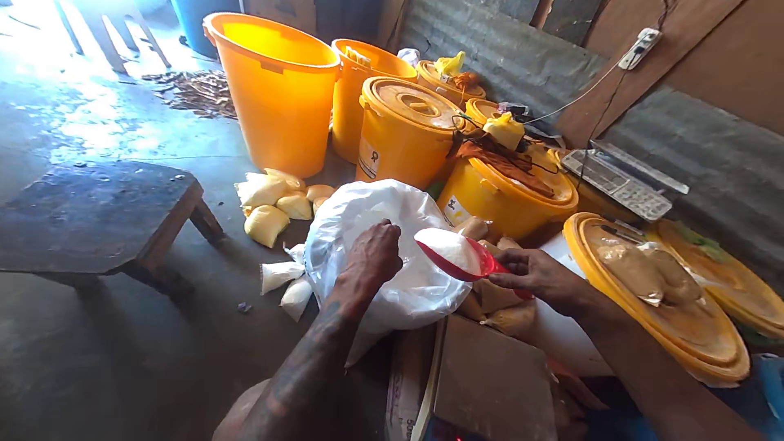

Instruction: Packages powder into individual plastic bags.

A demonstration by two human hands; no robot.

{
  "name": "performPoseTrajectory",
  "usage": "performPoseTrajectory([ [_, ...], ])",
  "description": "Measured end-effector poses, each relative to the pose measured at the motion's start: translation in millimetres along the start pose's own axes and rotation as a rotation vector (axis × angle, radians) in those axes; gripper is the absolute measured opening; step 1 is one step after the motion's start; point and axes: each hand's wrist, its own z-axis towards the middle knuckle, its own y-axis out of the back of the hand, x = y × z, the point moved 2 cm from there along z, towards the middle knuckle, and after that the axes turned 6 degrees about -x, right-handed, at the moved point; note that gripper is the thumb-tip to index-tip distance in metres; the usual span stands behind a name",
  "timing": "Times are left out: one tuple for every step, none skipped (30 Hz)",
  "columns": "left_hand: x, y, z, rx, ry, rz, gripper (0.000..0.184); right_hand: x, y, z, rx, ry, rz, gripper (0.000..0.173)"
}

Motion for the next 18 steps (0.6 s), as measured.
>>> performPoseTrajectory([
  [-4,-1,-2,0.022,-0.020,-0.024,0.035,4,-1,1,0.020,-0.015,-0.022,0.027],
  [-8,-2,-4,0.037,-0.043,-0.046,0.035,8,-3,4,0.043,-0.034,-0.045,0.027],
  [-11,-2,-5,0.048,-0.065,-0.066,0.035,12,-5,7,0.068,-0.044,-0.077,0.028],
  [-14,-2,-6,0.053,-0.088,-0.087,0.036,16,-8,12,0.089,-0.047,-0.122,0.027],
  [-15,-2,-7,0.063,-0.108,-0.108,0.038,21,-11,18,0.110,-0.045,-0.182,0.026],
  [-17,-1,-7,0.079,-0.118,-0.124,0.039,27,-14,25,0.135,-0.042,-0.258,0.023],
  [-18,-1,-6,0.093,-0.126,-0.132,0.041,35,-17,31,0.158,-0.037,-0.344,0.021],
  [-18,-1,-6,0.104,-0.131,-0.137,0.042,44,-20,37,0.182,-0.022,-0.445,0.020],
  [-19,-2,-5,0.115,-0.134,-0.139,0.041,55,-23,43,0.210,0.005,-0.563,0.022],
  [-20,-3,-4,0.121,-0.136,-0.141,0.040,68,-26,49,0.249,0.021,-0.686,0.024],
  [-21,-3,-4,0.127,-0.137,-0.141,0.040,82,-29,56,0.286,0.028,-0.814,0.027],
  [-22,-3,-3,0.130,-0.135,-0.141,0.041,99,-33,60,0.320,0.008,-0.933,0.030],
  [-23,-4,-3,0.129,-0.129,-0.141,0.041,118,-39,61,0.350,-0.024,-1.045,0.032],
  [-24,-3,-3,0.127,-0.120,-0.143,0.043,136,-47,61,0.365,-0.056,-1.138,0.031],
  [-26,-3,-3,0.121,-0.107,-0.146,0.044,150,-54,61,0.356,-0.065,-1.215,0.030],
  [-28,-2,-4,0.109,-0.092,-0.150,0.043,162,-61,60,0.326,-0.076,-1.282,0.028],
  [-30,-1,-5,0.088,-0.078,-0.156,0.040,174,-68,59,0.300,-0.076,-1.339,0.027],
  [-32,1,-6,0.067,-0.061,-0.166,0.035,185,-76,58,0.287,-0.057,-1.396,0.026],
])
